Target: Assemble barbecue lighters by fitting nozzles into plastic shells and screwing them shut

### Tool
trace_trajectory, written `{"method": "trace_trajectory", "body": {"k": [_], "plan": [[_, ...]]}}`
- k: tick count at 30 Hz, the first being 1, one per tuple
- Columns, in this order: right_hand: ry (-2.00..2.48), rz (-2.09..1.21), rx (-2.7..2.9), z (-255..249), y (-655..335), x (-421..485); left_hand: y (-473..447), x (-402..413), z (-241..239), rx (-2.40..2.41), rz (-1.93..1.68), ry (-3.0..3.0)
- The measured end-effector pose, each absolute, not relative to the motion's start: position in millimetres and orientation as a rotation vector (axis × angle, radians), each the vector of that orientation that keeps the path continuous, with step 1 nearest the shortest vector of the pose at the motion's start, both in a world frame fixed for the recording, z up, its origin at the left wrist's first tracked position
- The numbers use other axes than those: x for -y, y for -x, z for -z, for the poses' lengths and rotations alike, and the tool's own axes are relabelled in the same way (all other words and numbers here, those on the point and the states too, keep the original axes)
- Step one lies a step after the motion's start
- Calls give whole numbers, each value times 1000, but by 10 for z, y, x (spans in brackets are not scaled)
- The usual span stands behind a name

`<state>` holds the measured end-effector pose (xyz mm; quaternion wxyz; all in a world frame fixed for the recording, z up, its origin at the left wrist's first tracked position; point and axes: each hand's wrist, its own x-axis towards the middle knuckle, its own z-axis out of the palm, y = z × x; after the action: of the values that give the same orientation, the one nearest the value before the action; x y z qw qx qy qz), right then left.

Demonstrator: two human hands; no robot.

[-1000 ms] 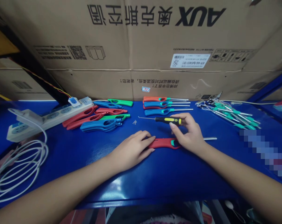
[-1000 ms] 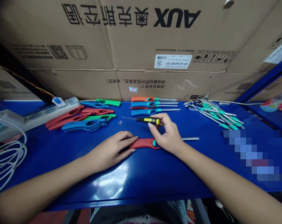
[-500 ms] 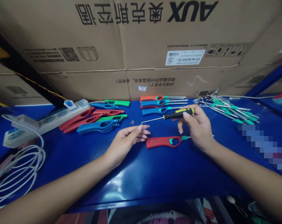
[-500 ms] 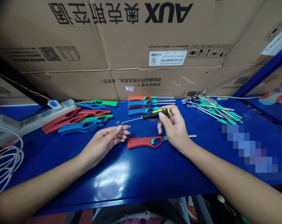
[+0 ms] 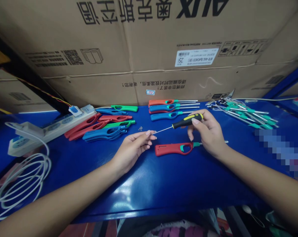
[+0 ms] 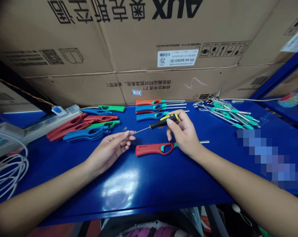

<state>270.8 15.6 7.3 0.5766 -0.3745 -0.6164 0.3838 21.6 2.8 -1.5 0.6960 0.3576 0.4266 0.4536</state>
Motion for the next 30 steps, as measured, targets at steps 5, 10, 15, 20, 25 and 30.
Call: {"method": "trace_trajectory", "body": {"k": [5, 10, 15, 20, 25, 30], "plan": [[880, -959, 1390, -63, -2714, -173, -219, -33, 39, -1011, -1025, -919], [871, -1016, 1290, -73, -2729, -219, -206, -22, 35, -1062, -1042, -1008], [894, -1005, 1261, -124, -2730, -203, -227, 43, -4, -1070, -972, -1229], [894, -988, 1296, -129, -2712, -172, -246, 122, -1, -1116, -910, -1380], [899, -975, 1327, -109, -2705, -173, -251, 159, 13, -1132, -905, -1464], [899, -963, 1333, -107, -2705, -179, -248, 169, 17, -1131, -911, -1494]]}}
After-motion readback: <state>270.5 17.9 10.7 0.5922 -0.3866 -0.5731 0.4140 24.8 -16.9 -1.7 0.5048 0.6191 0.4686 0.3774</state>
